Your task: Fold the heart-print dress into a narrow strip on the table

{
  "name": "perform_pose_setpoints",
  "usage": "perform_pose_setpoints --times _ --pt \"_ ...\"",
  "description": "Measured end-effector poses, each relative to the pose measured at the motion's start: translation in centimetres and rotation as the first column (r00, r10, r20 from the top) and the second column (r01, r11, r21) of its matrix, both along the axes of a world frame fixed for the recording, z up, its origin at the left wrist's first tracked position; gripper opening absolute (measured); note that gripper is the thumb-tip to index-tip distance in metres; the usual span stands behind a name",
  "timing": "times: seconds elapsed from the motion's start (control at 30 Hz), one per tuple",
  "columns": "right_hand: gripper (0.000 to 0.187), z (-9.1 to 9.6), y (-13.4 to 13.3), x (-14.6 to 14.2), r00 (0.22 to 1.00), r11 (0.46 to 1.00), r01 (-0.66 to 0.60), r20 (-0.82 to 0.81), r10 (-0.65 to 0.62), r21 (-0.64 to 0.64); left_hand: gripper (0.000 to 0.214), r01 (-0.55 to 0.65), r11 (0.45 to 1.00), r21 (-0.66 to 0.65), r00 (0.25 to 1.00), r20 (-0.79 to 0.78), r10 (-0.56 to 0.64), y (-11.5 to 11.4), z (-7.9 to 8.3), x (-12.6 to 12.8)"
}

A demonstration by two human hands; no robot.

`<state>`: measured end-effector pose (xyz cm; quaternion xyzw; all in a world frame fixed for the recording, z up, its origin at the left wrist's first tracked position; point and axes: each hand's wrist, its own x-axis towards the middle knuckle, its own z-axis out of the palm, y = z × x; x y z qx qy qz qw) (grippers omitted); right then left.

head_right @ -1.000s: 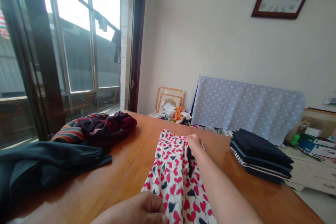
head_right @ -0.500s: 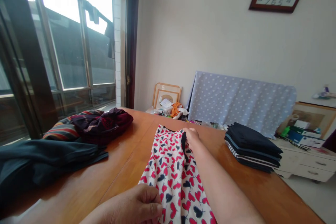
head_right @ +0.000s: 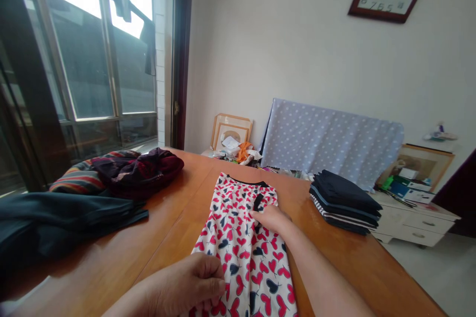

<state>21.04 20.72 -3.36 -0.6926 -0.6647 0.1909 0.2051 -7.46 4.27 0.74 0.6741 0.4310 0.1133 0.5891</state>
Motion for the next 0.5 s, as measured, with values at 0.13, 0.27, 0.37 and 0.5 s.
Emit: perform_pose_setpoints --times 0.13,0.27,0.37,0.5 --pt "0.032 -0.7 -0.7 -2.1 0.992 0.999 -0.023 -0.126 0.019 -0.036 0.018 -0.021 1.0 0.015 1.0 -0.019 0.022 -0.1 -0.1 -0.1" --pt "0.014 -0.9 -1.1 -3.5 0.971 1.0 0.017 -0.237 -0.016 0.003 0.018 -0.016 1.0 0.007 1.0 -0.007 0.016 -0.1 -0.2 -0.1" --pt "0.01 -0.5 -1.1 -2.8 0.933 0.987 0.107 -0.356 -0.058 0.119 0.019 -0.013 1.0 0.0 1.0 -0.002 0.013 0.0 -0.1 -0.1" --pt "0.019 -0.7 -1.0 -0.3 0.945 0.929 0.218 -0.304 -0.124 0.299 0.019 -0.024 0.999 -0.028 1.0 0.008 0.024 -0.1 0.0 -0.1"
